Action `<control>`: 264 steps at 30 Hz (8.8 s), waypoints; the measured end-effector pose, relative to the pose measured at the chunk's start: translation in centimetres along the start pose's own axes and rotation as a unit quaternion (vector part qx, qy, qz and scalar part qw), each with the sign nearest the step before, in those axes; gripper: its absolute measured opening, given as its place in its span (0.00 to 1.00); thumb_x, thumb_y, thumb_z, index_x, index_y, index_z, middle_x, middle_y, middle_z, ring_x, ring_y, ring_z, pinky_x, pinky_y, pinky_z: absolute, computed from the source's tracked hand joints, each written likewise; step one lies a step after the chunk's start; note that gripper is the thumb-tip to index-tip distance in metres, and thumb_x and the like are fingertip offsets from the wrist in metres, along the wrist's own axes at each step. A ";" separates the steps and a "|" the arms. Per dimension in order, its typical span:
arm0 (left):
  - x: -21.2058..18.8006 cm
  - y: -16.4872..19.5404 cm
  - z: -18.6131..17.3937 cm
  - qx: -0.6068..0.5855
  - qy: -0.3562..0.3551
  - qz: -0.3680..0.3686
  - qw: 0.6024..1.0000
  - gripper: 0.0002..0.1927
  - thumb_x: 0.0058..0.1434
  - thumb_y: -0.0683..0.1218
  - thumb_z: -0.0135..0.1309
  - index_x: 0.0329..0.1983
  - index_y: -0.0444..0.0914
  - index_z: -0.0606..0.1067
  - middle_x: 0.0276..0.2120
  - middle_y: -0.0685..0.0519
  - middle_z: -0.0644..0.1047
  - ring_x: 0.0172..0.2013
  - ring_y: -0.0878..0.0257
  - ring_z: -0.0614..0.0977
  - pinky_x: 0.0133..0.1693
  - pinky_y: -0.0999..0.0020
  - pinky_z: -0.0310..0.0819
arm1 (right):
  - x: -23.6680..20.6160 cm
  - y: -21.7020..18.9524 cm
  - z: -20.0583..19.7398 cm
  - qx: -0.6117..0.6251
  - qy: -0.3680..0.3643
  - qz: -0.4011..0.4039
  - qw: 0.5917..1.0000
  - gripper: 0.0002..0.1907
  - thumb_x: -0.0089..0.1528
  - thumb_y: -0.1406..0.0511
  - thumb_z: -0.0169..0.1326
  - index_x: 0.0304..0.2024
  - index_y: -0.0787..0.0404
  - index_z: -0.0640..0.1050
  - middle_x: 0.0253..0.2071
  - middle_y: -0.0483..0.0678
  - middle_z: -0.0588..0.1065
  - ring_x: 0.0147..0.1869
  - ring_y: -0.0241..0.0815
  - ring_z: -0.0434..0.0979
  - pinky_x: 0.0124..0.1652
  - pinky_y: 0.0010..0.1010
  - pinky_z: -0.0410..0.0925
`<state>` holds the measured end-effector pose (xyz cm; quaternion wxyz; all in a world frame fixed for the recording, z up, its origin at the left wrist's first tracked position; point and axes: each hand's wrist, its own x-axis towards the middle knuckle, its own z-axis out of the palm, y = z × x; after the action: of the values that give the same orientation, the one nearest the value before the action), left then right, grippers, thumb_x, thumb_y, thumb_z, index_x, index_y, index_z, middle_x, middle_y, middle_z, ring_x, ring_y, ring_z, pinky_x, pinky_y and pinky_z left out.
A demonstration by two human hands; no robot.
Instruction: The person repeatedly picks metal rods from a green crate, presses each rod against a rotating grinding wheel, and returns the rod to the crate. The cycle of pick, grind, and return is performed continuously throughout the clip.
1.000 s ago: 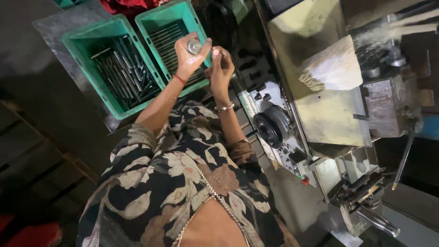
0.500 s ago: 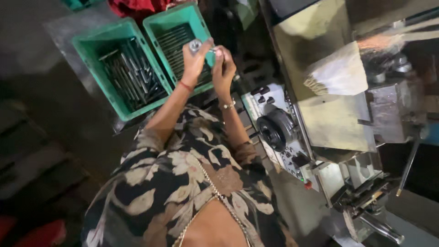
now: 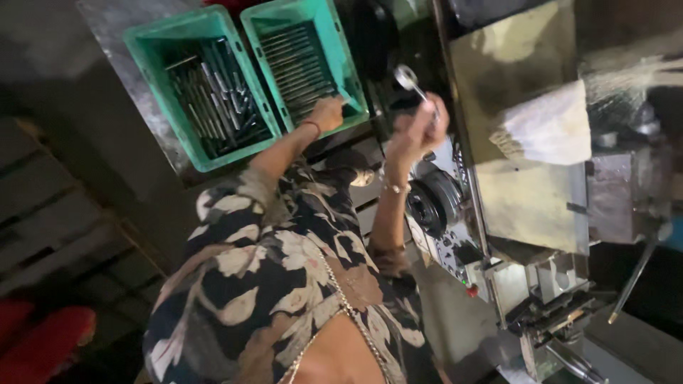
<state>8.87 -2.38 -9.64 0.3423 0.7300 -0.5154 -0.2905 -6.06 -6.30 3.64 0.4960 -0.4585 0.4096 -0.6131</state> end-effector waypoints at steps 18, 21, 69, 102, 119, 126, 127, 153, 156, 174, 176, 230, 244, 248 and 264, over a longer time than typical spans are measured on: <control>-10.2 -13.8 -12.3 0.459 0.032 -0.005 0.888 0.15 0.49 0.48 0.57 0.41 0.45 0.81 0.49 0.47 0.78 0.56 0.39 0.73 0.48 0.46 0.73 | -6.4 1.1 -11.9 -0.130 0.068 0.054 0.988 0.12 0.70 0.61 0.56 0.49 0.64 0.79 0.25 0.35 0.68 0.21 0.24 0.55 0.22 0.21 0.50; -9.2 -13.8 -12.6 0.498 0.050 0.063 0.863 0.09 0.68 0.48 0.51 0.45 0.46 0.81 0.49 0.49 0.78 0.59 0.43 0.73 0.52 0.49 0.72 | -6.6 0.9 -11.7 -0.125 0.054 0.057 0.989 0.13 0.71 0.61 0.56 0.49 0.64 0.78 0.24 0.35 0.65 0.22 0.24 0.55 0.22 0.21 0.50; -7.2 10.8 -7.1 -0.218 0.034 0.390 0.894 0.16 0.64 0.50 0.67 0.47 0.42 0.73 0.33 0.51 0.77 0.28 0.65 0.79 0.30 0.69 0.73 | -5.3 -1.3 -9.2 0.115 -0.110 0.436 0.886 0.25 0.70 0.45 0.46 0.27 0.52 0.70 0.16 0.37 0.62 0.16 0.31 0.57 0.17 0.25 0.52; -9.0 18.5 -8.2 -0.439 -0.274 -0.021 0.855 0.11 0.60 0.49 0.63 0.38 0.41 0.74 0.21 0.62 0.68 0.18 0.75 0.64 0.18 0.77 0.53 | -4.8 -9.1 -12.4 -0.432 -0.295 -0.296 0.799 0.08 0.64 0.64 0.60 0.38 0.62 0.78 0.25 0.52 0.74 0.26 0.50 0.76 0.27 0.37 0.68; -7.6 22.1 -9.1 -0.500 -0.377 -0.037 0.779 0.10 0.63 0.50 0.62 0.37 0.41 0.75 0.22 0.61 0.70 0.19 0.75 0.67 0.20 0.77 0.54 | 1.0 -16.9 -12.0 -0.268 -0.589 0.027 0.762 0.13 0.67 0.65 0.55 0.30 0.64 0.84 0.18 0.50 0.68 0.22 0.37 0.64 0.27 0.33 0.56; -4.5 23.3 -5.5 -0.446 -0.365 -0.086 0.813 0.09 0.60 0.49 0.63 0.33 0.42 0.76 0.22 0.61 0.72 0.17 0.74 0.67 0.17 0.76 0.52 | 0.6 -14.3 -14.1 -0.101 -0.475 0.098 0.868 0.15 0.69 0.64 0.53 0.31 0.65 0.83 0.25 0.46 0.77 0.27 0.34 0.72 0.28 0.33 0.62; -4.1 23.3 -4.7 -0.445 -0.373 -0.088 0.809 0.09 0.60 0.49 0.63 0.33 0.42 0.76 0.22 0.61 0.71 0.16 0.74 0.67 0.17 0.76 0.51 | 0.6 -14.2 -14.5 -0.072 -0.441 0.128 0.885 0.15 0.69 0.64 0.53 0.31 0.64 0.82 0.26 0.47 0.78 0.29 0.35 0.75 0.29 0.34 0.64; 29.4 52.9 32.2 -0.564 -0.358 -0.163 0.726 0.12 0.61 0.48 0.61 0.42 0.45 0.70 0.22 0.60 0.67 0.18 0.71 0.65 0.19 0.72 0.57 | 23.5 -26.5 -72.3 -0.678 0.320 -0.020 0.662 0.26 0.70 0.50 0.56 0.33 0.69 0.81 0.29 0.63 0.77 0.32 0.65 0.78 0.32 0.53 0.68; 32.9 56.1 36.4 -0.557 -0.250 -0.190 0.769 0.15 0.60 0.49 0.61 0.45 0.46 0.69 0.24 0.58 0.68 0.19 0.69 0.67 0.20 0.69 0.60 | 24.0 -26.5 -75.7 -0.765 0.338 0.048 0.546 0.27 0.68 0.50 0.54 0.32 0.67 0.82 0.28 0.67 0.76 0.33 0.70 0.77 0.32 0.58 0.67; 38.4 58.8 44.7 -0.467 -0.118 -0.223 0.848 0.24 0.57 0.46 0.57 0.54 0.48 0.61 0.33 0.53 0.72 0.22 0.64 0.72 0.20 0.64 0.67 | 24.2 -19.5 -81.9 -0.761 0.442 0.027 0.475 0.30 0.74 0.53 0.42 0.27 0.66 0.80 0.25 0.65 0.76 0.29 0.70 0.77 0.30 0.58 0.67; 38.8 58.5 44.9 -0.499 -0.136 -0.207 0.830 0.25 0.56 0.42 0.54 0.55 0.48 0.60 0.32 0.51 0.72 0.23 0.64 0.72 0.20 0.65 0.63 | 24.1 -19.4 -82.0 -0.755 0.444 0.044 0.480 0.31 0.74 0.53 0.42 0.27 0.66 0.80 0.25 0.64 0.76 0.30 0.69 0.77 0.30 0.57 0.67; 39.7 59.5 44.7 -0.663 -0.223 -0.083 0.710 0.23 0.66 0.36 0.57 0.57 0.45 0.62 0.50 0.49 0.71 0.46 0.51 0.76 0.50 0.35 0.72 | 26.0 -20.3 -81.3 -0.712 0.496 0.087 0.490 0.30 0.70 0.49 0.44 0.30 0.64 0.83 0.27 0.64 0.77 0.33 0.69 0.78 0.34 0.59 0.68; 40.3 59.3 44.8 -0.627 -0.206 -0.195 0.726 0.25 0.62 0.43 0.57 0.57 0.51 0.59 0.50 0.47 0.69 0.49 0.49 0.75 0.54 0.17 0.64 | 26.0 -20.1 -82.0 -0.713 0.492 0.057 0.497 0.31 0.71 0.50 0.43 0.28 0.64 0.83 0.23 0.60 0.77 0.28 0.66 0.78 0.31 0.57 0.67; 40.9 58.5 44.8 -0.636 -0.131 -0.227 0.726 0.29 0.61 0.41 0.57 0.60 0.52 0.59 0.61 0.49 0.64 0.59 0.44 0.68 0.56 0.18 0.62 | 26.1 -19.9 -82.0 -0.715 0.500 0.041 0.487 0.31 0.71 0.49 0.44 0.26 0.66 0.82 0.22 0.61 0.76 0.28 0.66 0.78 0.30 0.56 0.67; 40.3 58.6 43.5 -0.747 -0.108 -0.159 0.636 0.38 0.60 0.37 0.58 0.68 0.54 0.55 0.62 0.48 0.62 0.61 0.51 0.66 0.58 0.23 0.63 | 22.7 -19.9 -80.3 -0.691 0.392 0.171 0.583 0.31 0.75 0.50 0.41 0.35 0.63 0.84 0.29 0.60 0.79 0.39 0.68 0.79 0.45 0.57 0.70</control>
<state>-45.27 -63.13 8.40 0.6616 0.2595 -0.0317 -0.7028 -90.47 -21.36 6.60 -0.0833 -0.2999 0.9352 -0.1687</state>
